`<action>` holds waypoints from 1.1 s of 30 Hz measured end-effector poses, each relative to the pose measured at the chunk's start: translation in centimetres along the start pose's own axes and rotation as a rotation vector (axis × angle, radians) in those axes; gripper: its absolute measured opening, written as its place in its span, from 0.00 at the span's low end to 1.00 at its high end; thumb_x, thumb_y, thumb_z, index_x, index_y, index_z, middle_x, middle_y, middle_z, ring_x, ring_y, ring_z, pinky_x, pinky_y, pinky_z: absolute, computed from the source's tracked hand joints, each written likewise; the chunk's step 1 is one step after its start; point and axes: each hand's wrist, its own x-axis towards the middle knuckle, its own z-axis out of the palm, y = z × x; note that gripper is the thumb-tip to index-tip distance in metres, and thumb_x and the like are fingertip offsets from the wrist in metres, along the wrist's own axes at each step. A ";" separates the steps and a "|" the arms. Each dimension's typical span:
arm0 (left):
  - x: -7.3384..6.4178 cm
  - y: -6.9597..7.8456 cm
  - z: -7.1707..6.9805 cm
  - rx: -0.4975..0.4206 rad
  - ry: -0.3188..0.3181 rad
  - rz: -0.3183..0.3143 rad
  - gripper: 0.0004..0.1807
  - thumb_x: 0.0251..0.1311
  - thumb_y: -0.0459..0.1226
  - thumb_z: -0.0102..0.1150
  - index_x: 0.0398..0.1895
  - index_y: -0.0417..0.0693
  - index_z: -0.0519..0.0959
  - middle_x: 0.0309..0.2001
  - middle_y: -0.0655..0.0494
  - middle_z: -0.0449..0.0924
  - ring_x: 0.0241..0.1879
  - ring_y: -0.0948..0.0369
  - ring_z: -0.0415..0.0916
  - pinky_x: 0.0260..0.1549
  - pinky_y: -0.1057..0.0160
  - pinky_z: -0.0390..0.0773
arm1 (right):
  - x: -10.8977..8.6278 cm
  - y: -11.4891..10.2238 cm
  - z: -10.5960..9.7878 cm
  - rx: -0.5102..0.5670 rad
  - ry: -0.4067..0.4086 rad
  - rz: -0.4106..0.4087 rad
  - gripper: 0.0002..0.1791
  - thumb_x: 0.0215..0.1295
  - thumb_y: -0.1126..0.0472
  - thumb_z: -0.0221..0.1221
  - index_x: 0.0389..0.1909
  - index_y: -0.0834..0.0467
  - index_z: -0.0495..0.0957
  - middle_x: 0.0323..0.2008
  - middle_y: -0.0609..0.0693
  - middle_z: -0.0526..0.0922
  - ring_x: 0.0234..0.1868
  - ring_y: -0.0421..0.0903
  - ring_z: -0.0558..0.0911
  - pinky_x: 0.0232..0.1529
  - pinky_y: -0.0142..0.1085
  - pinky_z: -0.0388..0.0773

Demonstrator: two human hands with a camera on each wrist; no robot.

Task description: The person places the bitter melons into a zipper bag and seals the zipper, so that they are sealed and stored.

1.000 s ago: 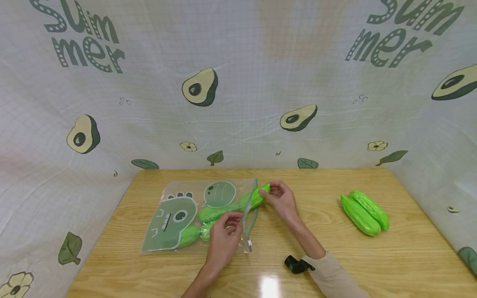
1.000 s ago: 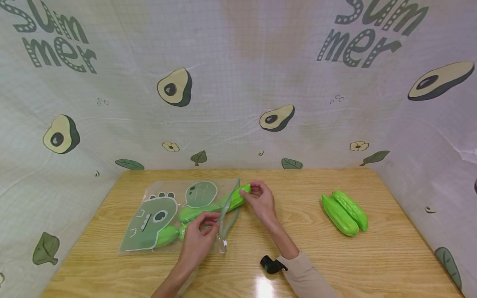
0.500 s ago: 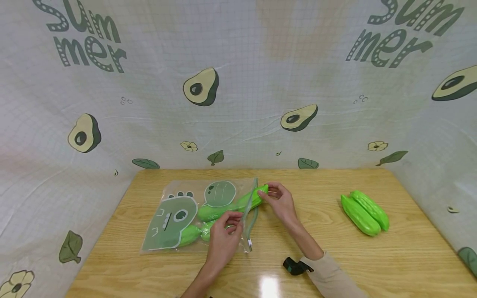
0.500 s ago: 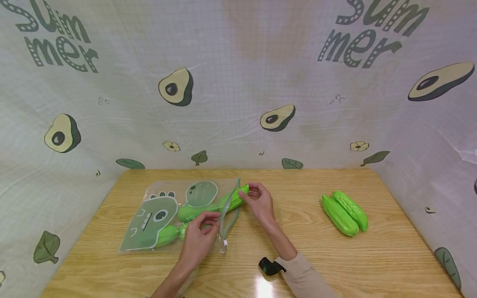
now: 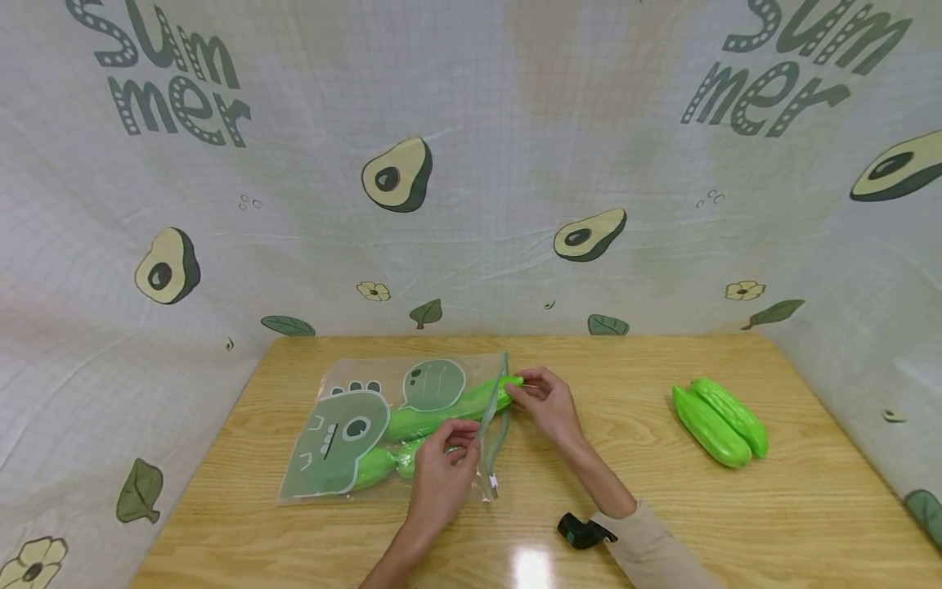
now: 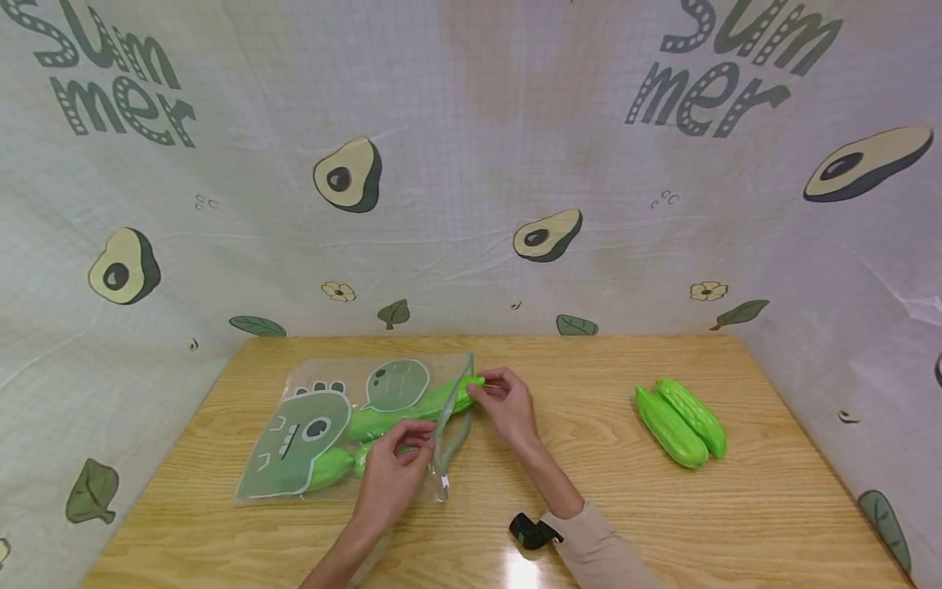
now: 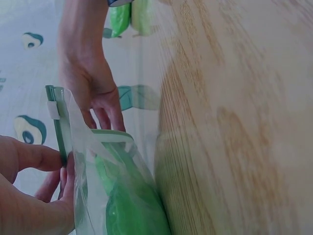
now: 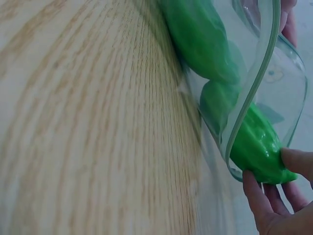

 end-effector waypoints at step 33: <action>0.1 -0.1 0.0 -0.019 -0.002 0.000 0.10 0.61 0.22 0.61 0.44 0.37 0.83 0.39 0.48 0.82 0.43 0.56 0.80 0.44 0.66 0.84 | -0.2 0.3 1.4 0.031 -0.032 -0.034 0.12 0.67 0.71 0.65 0.49 0.69 0.79 0.47 0.62 0.83 0.45 0.48 0.86 0.43 0.29 0.83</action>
